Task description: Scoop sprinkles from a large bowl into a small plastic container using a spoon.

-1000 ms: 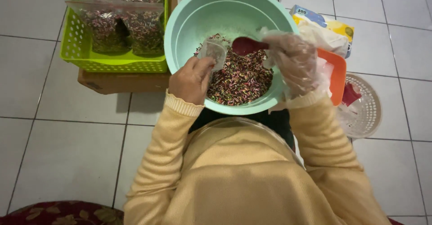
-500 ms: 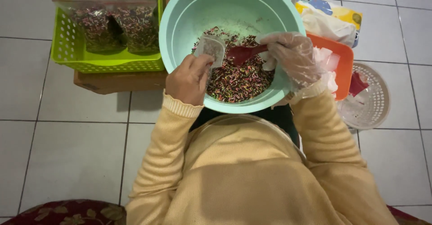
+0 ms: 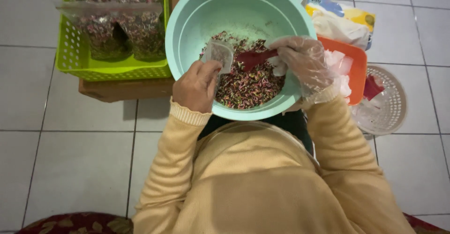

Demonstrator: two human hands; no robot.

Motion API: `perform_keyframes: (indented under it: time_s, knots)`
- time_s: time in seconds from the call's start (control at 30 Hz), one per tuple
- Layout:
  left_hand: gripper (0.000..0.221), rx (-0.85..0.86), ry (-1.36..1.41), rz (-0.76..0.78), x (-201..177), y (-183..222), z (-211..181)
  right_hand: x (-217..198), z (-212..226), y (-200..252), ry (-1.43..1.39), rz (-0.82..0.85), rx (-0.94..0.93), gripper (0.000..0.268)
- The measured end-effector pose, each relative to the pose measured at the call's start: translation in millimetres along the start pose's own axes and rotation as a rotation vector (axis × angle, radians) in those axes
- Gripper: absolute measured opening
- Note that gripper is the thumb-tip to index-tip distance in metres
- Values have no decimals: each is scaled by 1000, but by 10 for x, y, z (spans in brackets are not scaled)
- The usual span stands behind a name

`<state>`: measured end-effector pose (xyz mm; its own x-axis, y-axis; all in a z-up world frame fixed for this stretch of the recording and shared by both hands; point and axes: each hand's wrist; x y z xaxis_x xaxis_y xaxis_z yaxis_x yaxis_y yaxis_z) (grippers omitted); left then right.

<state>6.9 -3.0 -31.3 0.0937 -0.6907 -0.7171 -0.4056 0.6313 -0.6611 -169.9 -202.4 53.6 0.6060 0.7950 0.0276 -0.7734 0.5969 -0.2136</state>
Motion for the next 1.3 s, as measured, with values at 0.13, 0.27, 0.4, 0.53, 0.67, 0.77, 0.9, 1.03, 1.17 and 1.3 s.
perform_keyframes:
  time_s: [0.13, 0.27, 0.4, 0.53, 0.67, 0.77, 0.9, 1.03, 1.17, 1.3]
  knots:
    - [20, 22, -34, 5, 45, 9, 29, -118, 153, -36, 57, 48, -4, 24]
    - [20, -8, -30, 51, 95, 35, 41, -86, 477, -26, 71, 78, -80, 28]
    - [17, 12, -51, 19, 106, 17, 48, 365, 743, 87, 171, 74, -231, 26]
    - [15, 10, -56, 27, 27, -6, 16, 387, 627, 73, 260, 102, -373, 26]
    - [9, 14, 67, 54, -273, -121, -121, 93, 358, -156, 206, 205, -440, 25]
    - [20, 17, 20, 48, -65, -49, -34, -82, 133, -234, 206, 317, -642, 28]
    - [25, 23, 38, -16, -89, -60, -42, -207, -151, -335, 350, 248, -526, 33]
    - [24, 27, 36, 27, -122, -60, -47, -259, -280, -526, -584, 776, -245, 28]
    - [26, 46, 68, 7, -141, -70, -49, -397, -695, -646, 99, 474, -646, 34]
    - [24, 48, 63, -2, -146, -82, -58, 105, 10, -346, 676, 179, -405, 28]
Point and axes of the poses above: each hand's wrist, its own y-axis away from the middle knuckle, its own x-axis out of the palm, z = x × y, and after that the axes turned 14 degrees about -y, right-handed
